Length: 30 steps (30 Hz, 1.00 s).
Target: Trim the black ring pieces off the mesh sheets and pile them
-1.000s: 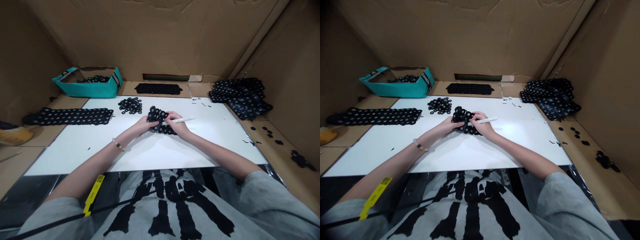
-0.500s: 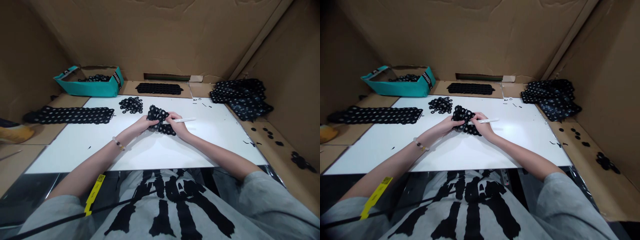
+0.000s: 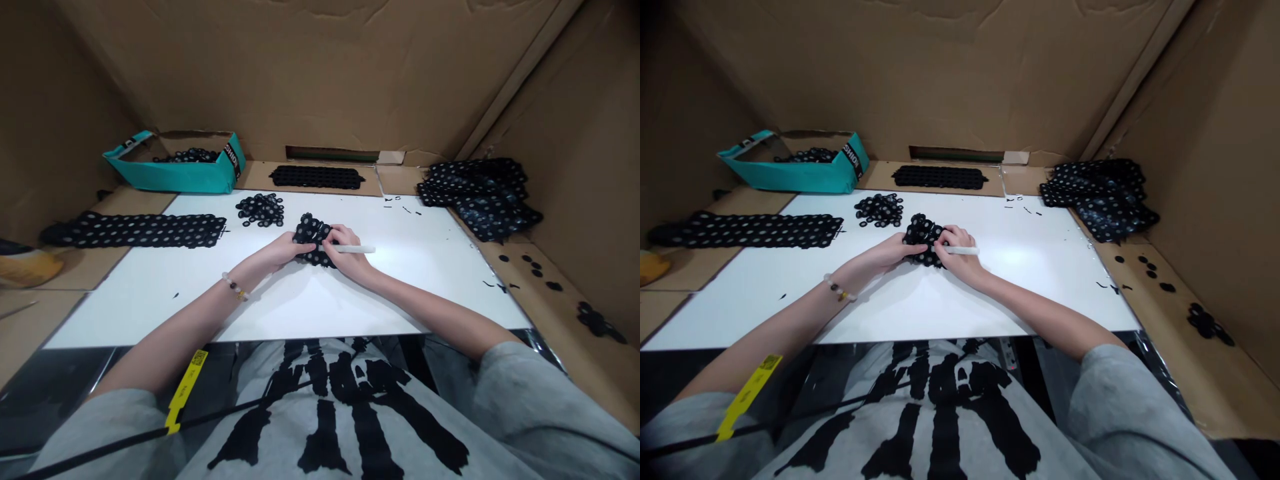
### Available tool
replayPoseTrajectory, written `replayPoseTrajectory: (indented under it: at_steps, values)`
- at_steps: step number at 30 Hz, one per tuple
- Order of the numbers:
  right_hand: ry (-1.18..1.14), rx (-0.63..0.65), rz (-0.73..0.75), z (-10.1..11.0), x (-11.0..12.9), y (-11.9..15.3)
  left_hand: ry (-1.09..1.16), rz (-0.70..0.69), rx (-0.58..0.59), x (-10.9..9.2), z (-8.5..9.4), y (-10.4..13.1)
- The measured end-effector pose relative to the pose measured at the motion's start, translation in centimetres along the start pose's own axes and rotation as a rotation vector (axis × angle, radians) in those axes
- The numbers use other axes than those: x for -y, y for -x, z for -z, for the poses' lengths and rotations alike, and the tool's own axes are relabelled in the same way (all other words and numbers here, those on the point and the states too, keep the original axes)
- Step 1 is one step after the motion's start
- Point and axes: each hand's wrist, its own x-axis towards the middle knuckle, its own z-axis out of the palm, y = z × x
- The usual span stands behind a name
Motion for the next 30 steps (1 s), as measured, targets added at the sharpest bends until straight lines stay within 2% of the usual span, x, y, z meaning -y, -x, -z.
replayPoseTrajectory:
  at_steps: [3, 6, 12, 15, 17, 19, 22, 25, 30]
  values:
    - [0.055, 0.016, -0.003, -0.2, -0.1, -0.1, -0.066, 0.002, 0.046, -0.4, 0.3, 0.1]
    - [0.033, 0.016, 0.000, -0.1, -0.3, -0.3, -0.212, -0.018, 0.027, -0.8, 0.6, 0.3]
    - [-0.067, 0.016, -0.030, 0.4, -0.5, -0.5, -0.640, -0.185, 0.014, -1.0, 1.6, 0.3]
    - [-0.070, -0.023, 0.000, 1.0, -0.3, -0.6, -0.704, -0.206, 0.007, -0.9, 1.9, 0.2]
    - [-0.052, -0.085, 0.029, 1.6, 0.0, -0.6, -0.645, -0.181, 0.034, -1.0, 1.9, 0.1]
    - [-0.092, -0.090, 0.020, 2.3, 0.4, -0.6, -0.534, -0.146, 0.047, -1.2, 1.8, 0.3]
    - [-0.304, 0.012, -0.094, 2.8, 0.8, -0.5, -0.308, -0.079, 0.019, -1.5, 1.4, 0.6]
    - [-0.493, 0.091, -0.177, 2.4, 1.0, -0.3, -0.115, 0.000, 0.007, -1.7, 1.0, 0.8]
    - [-0.524, 0.203, -0.266, 1.2, 0.8, 0.0, -0.009, 0.020, -0.036, -1.6, 0.9, 0.6]
